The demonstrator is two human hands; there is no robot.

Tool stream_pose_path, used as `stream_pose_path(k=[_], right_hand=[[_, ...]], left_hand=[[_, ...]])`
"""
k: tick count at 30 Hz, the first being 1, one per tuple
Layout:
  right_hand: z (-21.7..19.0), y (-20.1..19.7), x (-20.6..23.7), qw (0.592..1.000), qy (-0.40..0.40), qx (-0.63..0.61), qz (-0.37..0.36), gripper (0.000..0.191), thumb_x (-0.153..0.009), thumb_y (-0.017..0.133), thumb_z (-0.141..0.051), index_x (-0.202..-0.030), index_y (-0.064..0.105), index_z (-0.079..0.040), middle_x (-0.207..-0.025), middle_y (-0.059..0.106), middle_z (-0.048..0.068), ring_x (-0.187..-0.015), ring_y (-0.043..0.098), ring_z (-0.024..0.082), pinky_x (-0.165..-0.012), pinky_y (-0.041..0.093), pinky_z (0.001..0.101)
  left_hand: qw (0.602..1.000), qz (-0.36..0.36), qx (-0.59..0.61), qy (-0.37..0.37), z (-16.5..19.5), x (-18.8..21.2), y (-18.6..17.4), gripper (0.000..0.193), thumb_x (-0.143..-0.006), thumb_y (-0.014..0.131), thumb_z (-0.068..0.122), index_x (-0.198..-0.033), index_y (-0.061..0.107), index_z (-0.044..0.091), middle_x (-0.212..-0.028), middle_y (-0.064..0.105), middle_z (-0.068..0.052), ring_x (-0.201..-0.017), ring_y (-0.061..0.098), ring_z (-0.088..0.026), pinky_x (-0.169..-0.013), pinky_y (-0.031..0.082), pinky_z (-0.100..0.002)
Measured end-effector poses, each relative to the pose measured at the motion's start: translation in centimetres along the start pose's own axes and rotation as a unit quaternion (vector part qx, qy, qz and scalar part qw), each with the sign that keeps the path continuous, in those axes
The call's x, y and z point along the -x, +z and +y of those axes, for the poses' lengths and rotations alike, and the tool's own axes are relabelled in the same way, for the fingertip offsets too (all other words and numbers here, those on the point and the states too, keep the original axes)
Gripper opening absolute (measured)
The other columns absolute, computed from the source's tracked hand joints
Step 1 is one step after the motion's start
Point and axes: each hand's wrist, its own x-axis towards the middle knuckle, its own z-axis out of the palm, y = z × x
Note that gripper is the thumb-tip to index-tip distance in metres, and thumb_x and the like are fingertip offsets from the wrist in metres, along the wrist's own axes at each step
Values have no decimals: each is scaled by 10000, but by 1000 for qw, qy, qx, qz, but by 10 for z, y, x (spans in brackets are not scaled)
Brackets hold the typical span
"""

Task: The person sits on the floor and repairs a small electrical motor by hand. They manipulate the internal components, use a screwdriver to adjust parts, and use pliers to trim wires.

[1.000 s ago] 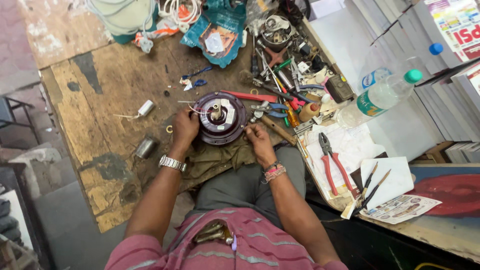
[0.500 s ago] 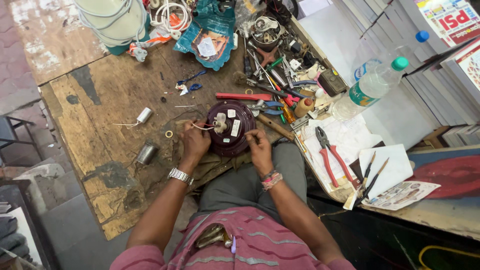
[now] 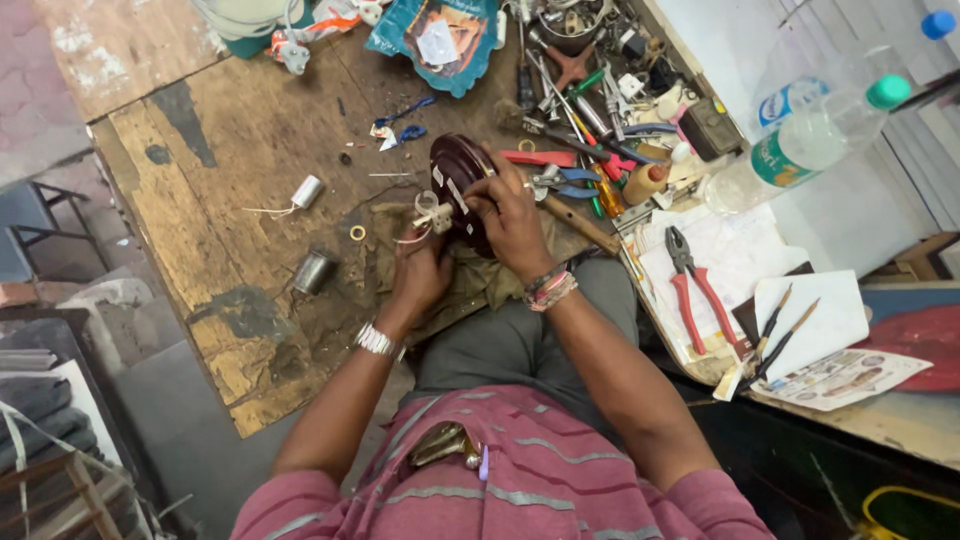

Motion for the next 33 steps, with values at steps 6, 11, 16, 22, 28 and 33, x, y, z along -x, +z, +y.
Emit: stream_pose_path(k=[6,11,16,22,28,33], right_hand=[[16,-7,2,998,25,-39,-30,145,-935,746,-50,-1056,667,-54,-1528,531,186,-1378,534,384,-1140,427,431],[20,-20,0,996,17,-55,-61,108,-975,722,-16,-1047,647,-46,-1536,552,170,-1435,542,387,-1130,462,421],[-2,-14,4,997,-48,-1,-53,153,-901,759,-28,-1019,669,-67,-1554,493,188,-1352,540,422,-1093,462,454],[-27,4,12,994,-85,17,-63,182,-883,781,-65,-1013,658,-100,-1576,469,167,-1336,548,415,-1080,468,478],[-44,13,16,990,-113,64,-61,222,-867,779,-64,-1038,645,-110,-1554,469,177,-1329,535,432,-1092,449,503],[-46,18,17,993,-92,71,-30,245,-867,783,-75,-1069,646,-101,-1544,481,159,-1319,546,424,-1084,463,494]], left_hand=[[987,-26,37,-157,44,50,-40,224,-977,742,277,-1145,750,128,-1100,732,-140,-1095,667,-326,-994,517,-445],[992,116,-47,14,40,7,-62,891,-915,798,391,-1572,342,-1,-1527,456,-249,-1417,432,-430,-1164,364,-547],[997,41,-48,34,24,-18,-49,1046,-848,836,447,-1557,245,-46,-1536,391,-288,-1416,393,-447,-1147,309,-586],[997,64,47,-5,10,-1,-36,873,-866,854,301,-1532,366,17,-1447,532,-230,-1334,533,-396,-1128,437,-487],[993,68,91,-20,8,6,-53,750,-797,882,203,-1430,516,34,-1357,610,-185,-1269,598,-355,-1068,493,-446],[995,71,72,-7,13,4,-59,703,-793,889,198,-1392,555,39,-1325,636,-179,-1255,605,-355,-1064,485,-447]])
